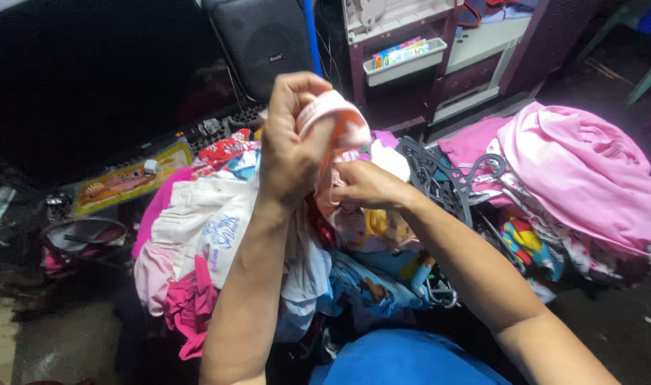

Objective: The person sorts through a pile of clothes and places various items onto plastic hangers by hand.

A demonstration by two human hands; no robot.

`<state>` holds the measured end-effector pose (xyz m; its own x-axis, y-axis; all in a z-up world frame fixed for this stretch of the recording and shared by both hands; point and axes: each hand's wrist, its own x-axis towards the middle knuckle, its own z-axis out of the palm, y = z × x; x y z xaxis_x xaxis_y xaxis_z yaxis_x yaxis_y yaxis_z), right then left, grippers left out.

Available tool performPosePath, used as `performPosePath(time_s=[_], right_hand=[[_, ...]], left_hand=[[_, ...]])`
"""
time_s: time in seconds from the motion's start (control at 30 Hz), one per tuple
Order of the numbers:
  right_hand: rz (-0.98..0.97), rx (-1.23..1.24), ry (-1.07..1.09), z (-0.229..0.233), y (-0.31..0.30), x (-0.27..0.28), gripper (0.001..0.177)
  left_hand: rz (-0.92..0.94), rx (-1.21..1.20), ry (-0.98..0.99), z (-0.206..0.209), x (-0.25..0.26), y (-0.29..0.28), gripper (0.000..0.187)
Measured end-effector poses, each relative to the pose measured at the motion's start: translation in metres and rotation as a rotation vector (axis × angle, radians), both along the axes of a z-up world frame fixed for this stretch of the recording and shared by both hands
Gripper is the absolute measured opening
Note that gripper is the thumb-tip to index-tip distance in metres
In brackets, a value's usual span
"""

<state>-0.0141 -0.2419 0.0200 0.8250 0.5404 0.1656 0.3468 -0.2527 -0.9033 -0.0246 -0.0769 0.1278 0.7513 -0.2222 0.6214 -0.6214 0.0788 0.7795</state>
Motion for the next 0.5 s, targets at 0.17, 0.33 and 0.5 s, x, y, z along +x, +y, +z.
performPosePath(time_s=[0.17, 0.33, 0.5], right_hand=[[0.041, 0.728, 0.281, -0.02, -0.022, 0.029, 0.029], [0.196, 1.261, 0.313, 0.009, -0.049, 0.053, 0.035], [0.076, 1.314, 0.216, 0.074, -0.074, 0.058, 0.033]], left_hand=[[0.26, 0.171, -0.4, -0.033, 0.009, 0.033, 0.107], [-0.035, 0.05, -0.002, -0.085, 0.013, 0.031, 0.146], [-0.33, 0.257, 0.274, -0.105, 0.021, 0.024, 0.116]])
